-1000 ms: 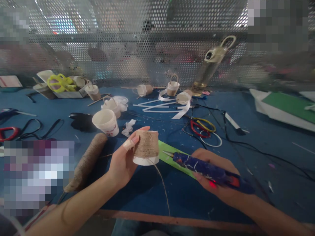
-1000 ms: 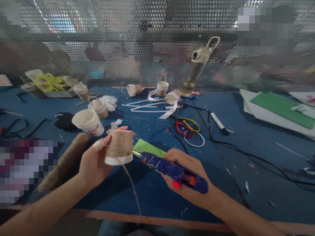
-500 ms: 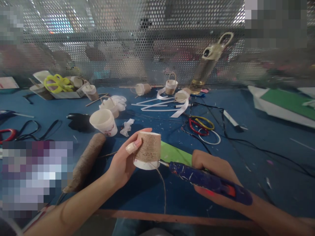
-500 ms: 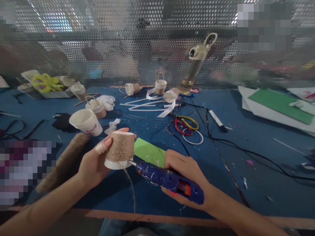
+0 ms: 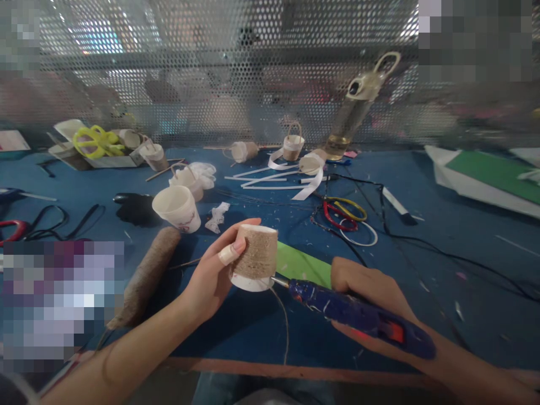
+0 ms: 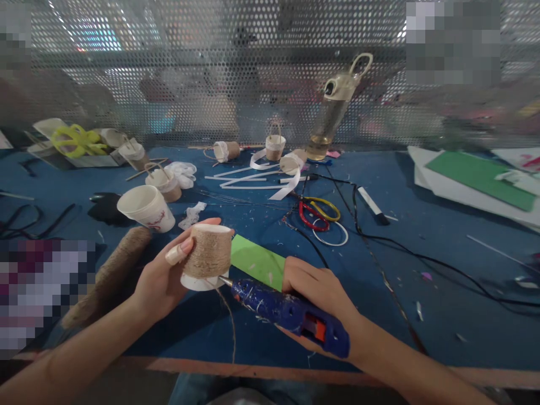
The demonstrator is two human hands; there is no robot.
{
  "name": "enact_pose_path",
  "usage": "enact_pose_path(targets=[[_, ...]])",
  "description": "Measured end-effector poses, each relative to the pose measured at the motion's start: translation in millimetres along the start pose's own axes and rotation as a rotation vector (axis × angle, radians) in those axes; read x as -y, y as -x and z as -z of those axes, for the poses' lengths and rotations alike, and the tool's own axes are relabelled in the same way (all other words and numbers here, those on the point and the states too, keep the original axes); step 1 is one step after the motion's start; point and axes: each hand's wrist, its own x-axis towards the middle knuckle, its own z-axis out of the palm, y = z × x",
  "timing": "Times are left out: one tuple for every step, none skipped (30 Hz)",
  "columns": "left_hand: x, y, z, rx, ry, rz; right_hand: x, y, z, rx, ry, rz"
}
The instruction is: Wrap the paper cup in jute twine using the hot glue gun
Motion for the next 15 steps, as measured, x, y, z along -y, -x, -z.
enact_pose_path(targets=[[-0.1,0.0,0.1,-0.003,-0.005,0.0,-0.4,-0.1,-0.1,0.005,0.01,0.001],[-0.3,-0.1,0.0,-0.006,-0.008,0.0,-0.8,-0.2,0.0,0.008,0.021,0.001],[-0.4,-0.2,-0.1,-0.007,-0.01,0.002,-1.2,-0.1,0.0,0.012,0.032,0.003],[-0.6,-0.2,-0.3,-0.008,-0.009,0.003,-1.6,0.1,0.1,0.019,0.046,0.005],[-0.6,-0.2,-0.6,-0.008,-0.006,0.004,-1.9,0.4,0.1,0.021,0.057,0.011],[-0.6,-0.1,-1.0,-0.01,-0.003,0.004,-2.3,0.8,0.2,0.022,0.067,0.015],[-0.5,0.0,-1.4,-0.013,-0.001,0.001,-2.7,1.3,0.1,0.024,0.075,0.017],[-0.4,0.1,-1.7,-0.017,-0.002,-0.002,-3.0,1.7,0.1,0.025,0.082,0.015],[-0.2,0.3,-2.0,-0.021,-0.003,-0.004,-3.1,2.2,0.0,0.023,0.085,0.015],[-0.1,0.4,-2.2,-0.025,-0.004,-0.006,-3.1,2.5,-0.1,0.024,0.088,0.014],[0.0,0.5,-2.3,-0.026,-0.004,-0.006,-2.7,2.6,-0.1,0.028,0.094,0.018],[0.1,0.5,-2.3,-0.026,-0.004,-0.005,-2.0,2.6,0.0,0.032,0.103,0.02],[0.2,0.4,-2.1,-0.025,-0.004,-0.005,-1.0,2.4,0.1,0.031,0.114,0.018],[0.2,0.2,-1.8,-0.023,-0.004,-0.005,0.2,2.1,0.3,0.033,0.129,0.012],[0.4,-0.1,-1.5,-0.02,-0.004,-0.008,1.5,1.8,0.6,0.035,0.145,0.002]])
